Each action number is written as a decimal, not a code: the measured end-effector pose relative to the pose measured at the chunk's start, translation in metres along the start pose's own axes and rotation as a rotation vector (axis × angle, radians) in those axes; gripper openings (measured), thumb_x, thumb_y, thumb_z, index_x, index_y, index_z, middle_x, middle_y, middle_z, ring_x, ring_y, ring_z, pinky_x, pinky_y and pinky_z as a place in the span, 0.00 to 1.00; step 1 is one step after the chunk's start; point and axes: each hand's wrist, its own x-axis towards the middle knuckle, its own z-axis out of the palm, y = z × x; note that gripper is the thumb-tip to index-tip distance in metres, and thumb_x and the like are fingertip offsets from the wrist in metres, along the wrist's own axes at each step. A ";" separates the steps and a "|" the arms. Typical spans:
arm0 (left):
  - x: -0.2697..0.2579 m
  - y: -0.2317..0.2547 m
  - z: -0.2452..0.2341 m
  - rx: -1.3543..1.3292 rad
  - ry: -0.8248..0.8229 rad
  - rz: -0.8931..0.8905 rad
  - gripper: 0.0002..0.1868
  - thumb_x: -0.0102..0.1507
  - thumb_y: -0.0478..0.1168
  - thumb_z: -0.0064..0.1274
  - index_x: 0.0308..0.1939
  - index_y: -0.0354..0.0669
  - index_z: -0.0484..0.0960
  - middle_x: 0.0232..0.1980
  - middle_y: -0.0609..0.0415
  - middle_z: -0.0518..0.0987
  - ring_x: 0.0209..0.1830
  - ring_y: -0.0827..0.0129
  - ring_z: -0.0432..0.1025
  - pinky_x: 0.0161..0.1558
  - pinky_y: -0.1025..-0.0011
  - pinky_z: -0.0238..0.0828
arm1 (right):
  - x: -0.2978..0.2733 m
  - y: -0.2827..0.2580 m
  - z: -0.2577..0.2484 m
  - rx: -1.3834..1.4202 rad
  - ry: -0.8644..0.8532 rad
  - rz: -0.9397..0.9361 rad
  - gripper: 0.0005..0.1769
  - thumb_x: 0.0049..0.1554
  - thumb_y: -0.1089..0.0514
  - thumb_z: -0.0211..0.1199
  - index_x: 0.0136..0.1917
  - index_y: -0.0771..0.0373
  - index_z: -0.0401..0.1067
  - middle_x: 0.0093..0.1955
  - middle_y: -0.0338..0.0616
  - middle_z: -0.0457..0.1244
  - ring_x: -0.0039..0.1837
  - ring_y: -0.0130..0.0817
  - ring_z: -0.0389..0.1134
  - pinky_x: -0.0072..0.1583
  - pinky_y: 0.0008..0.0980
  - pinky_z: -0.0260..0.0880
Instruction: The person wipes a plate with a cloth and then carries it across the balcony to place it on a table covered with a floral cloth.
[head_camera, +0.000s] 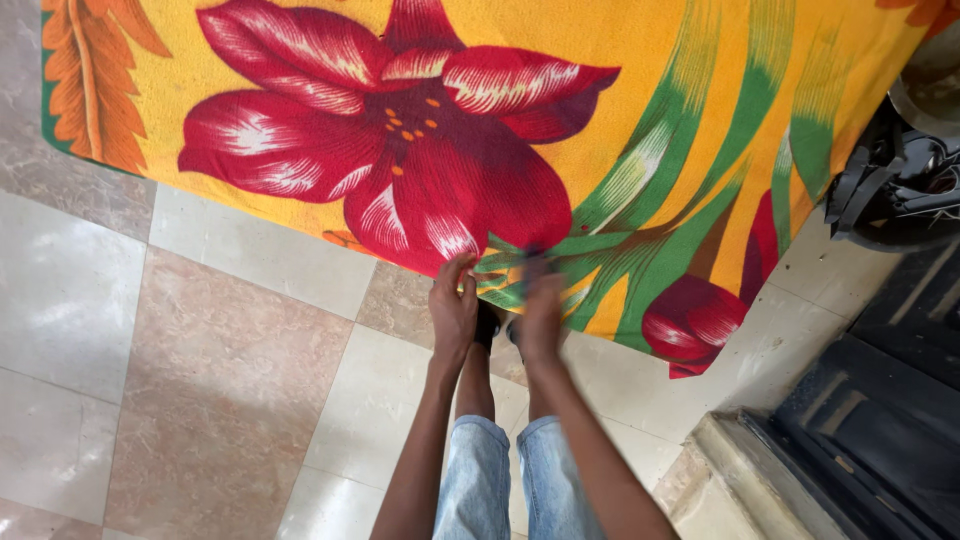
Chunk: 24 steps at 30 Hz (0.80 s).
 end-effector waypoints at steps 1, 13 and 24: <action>0.004 -0.004 -0.006 0.033 0.028 0.047 0.15 0.67 0.31 0.47 0.57 0.37 0.81 0.64 0.40 0.78 0.64 0.49 0.74 0.63 0.57 0.72 | -0.024 -0.023 0.017 0.183 -0.354 0.080 0.17 0.54 0.70 0.50 0.57 0.70 0.65 0.51 0.59 0.64 0.53 0.49 0.68 0.52 0.42 0.71; 0.052 -0.023 -0.061 0.316 -0.107 0.082 0.15 0.64 0.33 0.49 0.53 0.31 0.81 0.67 0.43 0.75 0.53 0.48 0.77 0.52 0.56 0.74 | 0.161 -0.050 -0.119 -0.048 0.223 -0.086 0.26 0.64 0.64 0.60 0.75 0.60 0.64 0.66 0.54 0.61 0.67 0.47 0.67 0.68 0.45 0.67; 0.096 -0.006 -0.091 0.387 -0.172 -0.312 0.20 0.69 0.51 0.52 0.55 0.40 0.83 0.52 0.37 0.81 0.51 0.44 0.77 0.54 0.53 0.72 | -0.055 -0.105 0.104 -0.192 -1.105 -0.363 0.21 0.59 0.63 0.47 0.64 0.65 0.66 0.64 0.58 0.62 0.64 0.51 0.66 0.60 0.45 0.67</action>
